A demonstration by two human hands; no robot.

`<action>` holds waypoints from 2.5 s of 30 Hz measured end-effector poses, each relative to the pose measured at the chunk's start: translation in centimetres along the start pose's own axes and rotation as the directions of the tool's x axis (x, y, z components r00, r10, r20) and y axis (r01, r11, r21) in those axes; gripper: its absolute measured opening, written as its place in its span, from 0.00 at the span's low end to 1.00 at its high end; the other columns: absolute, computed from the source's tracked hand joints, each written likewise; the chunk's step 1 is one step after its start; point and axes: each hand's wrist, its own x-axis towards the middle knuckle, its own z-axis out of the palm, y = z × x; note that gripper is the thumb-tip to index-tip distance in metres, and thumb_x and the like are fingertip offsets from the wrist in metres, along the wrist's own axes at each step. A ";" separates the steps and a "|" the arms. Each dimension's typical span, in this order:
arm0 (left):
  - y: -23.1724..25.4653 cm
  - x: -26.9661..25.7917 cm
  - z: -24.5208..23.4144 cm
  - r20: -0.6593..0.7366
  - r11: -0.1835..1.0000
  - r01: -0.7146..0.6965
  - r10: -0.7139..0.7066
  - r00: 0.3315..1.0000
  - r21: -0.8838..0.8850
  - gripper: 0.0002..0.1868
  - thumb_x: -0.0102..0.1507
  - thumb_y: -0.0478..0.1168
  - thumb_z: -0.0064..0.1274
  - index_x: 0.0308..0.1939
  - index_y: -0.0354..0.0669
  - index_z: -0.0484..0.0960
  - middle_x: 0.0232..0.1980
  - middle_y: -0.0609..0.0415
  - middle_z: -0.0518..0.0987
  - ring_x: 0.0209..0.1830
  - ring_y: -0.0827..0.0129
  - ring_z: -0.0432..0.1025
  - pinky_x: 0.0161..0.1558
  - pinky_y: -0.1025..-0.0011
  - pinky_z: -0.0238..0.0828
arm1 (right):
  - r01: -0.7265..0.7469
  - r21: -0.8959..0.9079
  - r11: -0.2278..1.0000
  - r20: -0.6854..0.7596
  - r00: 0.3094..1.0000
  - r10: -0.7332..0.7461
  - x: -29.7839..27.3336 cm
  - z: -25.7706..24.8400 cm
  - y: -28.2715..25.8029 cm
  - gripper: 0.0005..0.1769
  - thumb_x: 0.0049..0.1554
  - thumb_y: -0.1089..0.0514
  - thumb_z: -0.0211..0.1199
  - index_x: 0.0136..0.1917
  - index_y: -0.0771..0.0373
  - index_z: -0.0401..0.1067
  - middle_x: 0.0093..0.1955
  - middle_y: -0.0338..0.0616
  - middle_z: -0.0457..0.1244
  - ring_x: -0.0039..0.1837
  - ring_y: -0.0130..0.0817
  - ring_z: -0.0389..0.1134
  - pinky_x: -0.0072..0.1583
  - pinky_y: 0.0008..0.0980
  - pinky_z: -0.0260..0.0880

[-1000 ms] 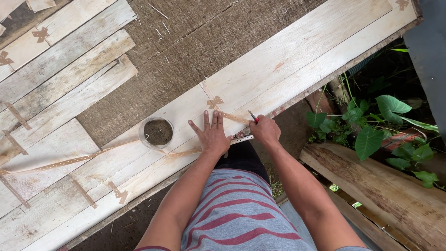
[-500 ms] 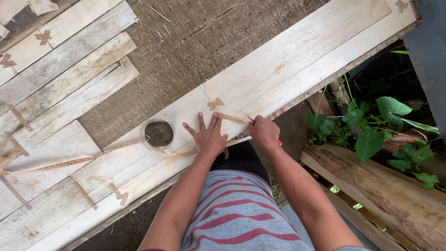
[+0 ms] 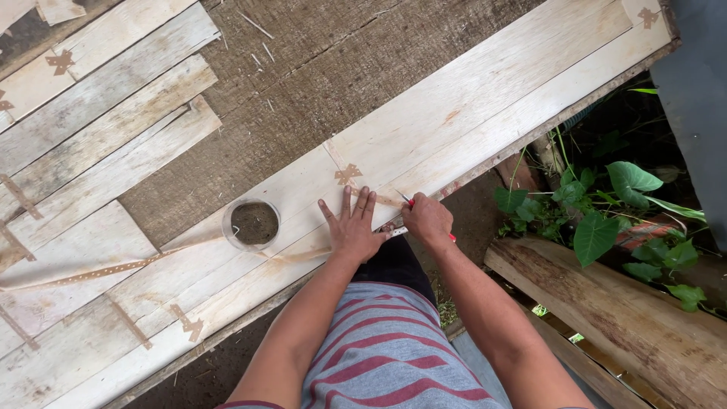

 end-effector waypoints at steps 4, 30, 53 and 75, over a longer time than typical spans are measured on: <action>-0.1 -0.6 -1.4 0.006 0.997 0.011 -0.011 1.000 0.073 0.50 0.65 0.72 0.38 0.84 0.58 0.38 0.87 0.66 0.34 0.86 0.54 0.22 0.71 0.23 0.08 | 0.015 0.000 1.000 -0.001 1.000 -0.015 0.1 0.0 0.1 0.24 0.57 0.39 0.50 0.51 0.58 0.76 0.47 0.58 0.71 0.57 0.58 0.73 0.55 0.54 0.73; -1.5 -1.5 0.2 0.040 0.959 -0.262 0.259 0.965 0.108 0.43 0.66 0.65 0.43 0.81 0.59 0.51 0.86 0.69 0.44 0.86 0.57 0.30 0.71 0.19 0.10 | -0.121 0.142 0.983 -0.030 0.992 0.126 -1.6 -1.4 -1.3 0.22 0.52 0.42 0.62 0.54 0.56 0.77 0.51 0.58 0.70 0.60 0.59 0.72 0.58 0.50 0.73; -4.9 1.7 0.3 -0.058 0.957 -0.213 0.228 0.972 0.195 0.46 0.64 0.62 0.49 0.82 0.61 0.47 0.85 0.65 0.46 0.86 0.53 0.35 0.68 0.13 0.15 | -0.034 0.334 0.942 0.032 0.999 0.025 -5.4 3.0 -6.9 0.21 0.64 0.45 0.48 0.56 0.66 0.66 0.48 0.68 0.67 0.57 0.69 0.71 0.55 0.59 0.74; -4.1 2.2 0.7 -0.064 0.954 -0.180 0.200 0.978 0.238 0.37 0.69 0.55 0.41 0.82 0.62 0.49 0.85 0.65 0.49 0.85 0.50 0.39 0.69 0.17 0.09 | -0.025 0.209 0.978 0.071 0.997 0.010 -3.4 9.2 -5.9 0.23 0.64 0.43 0.47 0.56 0.67 0.60 0.55 0.69 0.65 0.57 0.74 0.70 0.55 0.60 0.74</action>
